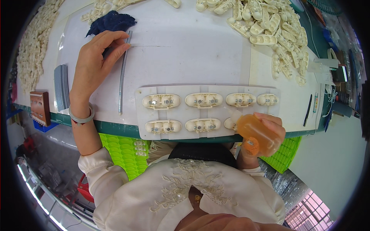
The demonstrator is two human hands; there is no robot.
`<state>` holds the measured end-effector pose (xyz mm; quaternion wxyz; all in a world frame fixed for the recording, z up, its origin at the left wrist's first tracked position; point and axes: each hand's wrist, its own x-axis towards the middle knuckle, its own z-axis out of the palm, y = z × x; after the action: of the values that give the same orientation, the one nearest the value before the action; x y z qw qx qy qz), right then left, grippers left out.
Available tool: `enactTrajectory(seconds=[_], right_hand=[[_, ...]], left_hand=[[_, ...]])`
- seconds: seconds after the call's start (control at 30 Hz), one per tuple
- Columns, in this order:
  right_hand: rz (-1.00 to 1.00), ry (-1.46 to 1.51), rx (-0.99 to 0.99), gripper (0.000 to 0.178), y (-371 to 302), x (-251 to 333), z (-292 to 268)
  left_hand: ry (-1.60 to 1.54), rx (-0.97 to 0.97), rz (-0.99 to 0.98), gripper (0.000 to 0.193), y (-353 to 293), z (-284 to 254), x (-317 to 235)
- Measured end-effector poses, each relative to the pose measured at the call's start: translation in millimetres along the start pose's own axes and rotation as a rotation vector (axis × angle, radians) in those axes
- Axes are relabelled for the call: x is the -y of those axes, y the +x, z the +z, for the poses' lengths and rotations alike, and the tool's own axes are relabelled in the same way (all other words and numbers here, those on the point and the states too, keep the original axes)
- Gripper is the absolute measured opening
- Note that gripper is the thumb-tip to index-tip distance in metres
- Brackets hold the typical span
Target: The recorder is applying a liquid and using a metal scraper tool to assemble and clean small white plastic components at a workshop table.
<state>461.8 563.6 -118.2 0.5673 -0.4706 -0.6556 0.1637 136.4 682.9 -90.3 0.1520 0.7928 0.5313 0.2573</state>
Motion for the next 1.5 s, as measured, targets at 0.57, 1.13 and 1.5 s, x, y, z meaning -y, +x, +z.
enactTrajectory(seconds=[0.57,1.13,1.5], right_hand=[[-0.001,-0.112,-0.147,0.046,-2.3,-10.1,-13.8],[0.039,-0.128,-0.156,0.045,-4.5,-12.6,-17.6],[0.013,-0.097,-0.227,0.042,-0.7,-15.2,-26.4]], left_hand=[[0.002,0.017,-0.039,0.017,0.9,3.2,-1.3],[0.014,0.034,-0.071,0.017,1.8,2.0,-4.1],[0.034,0.021,-0.051,0.016,2.3,4.0,-2.6]])
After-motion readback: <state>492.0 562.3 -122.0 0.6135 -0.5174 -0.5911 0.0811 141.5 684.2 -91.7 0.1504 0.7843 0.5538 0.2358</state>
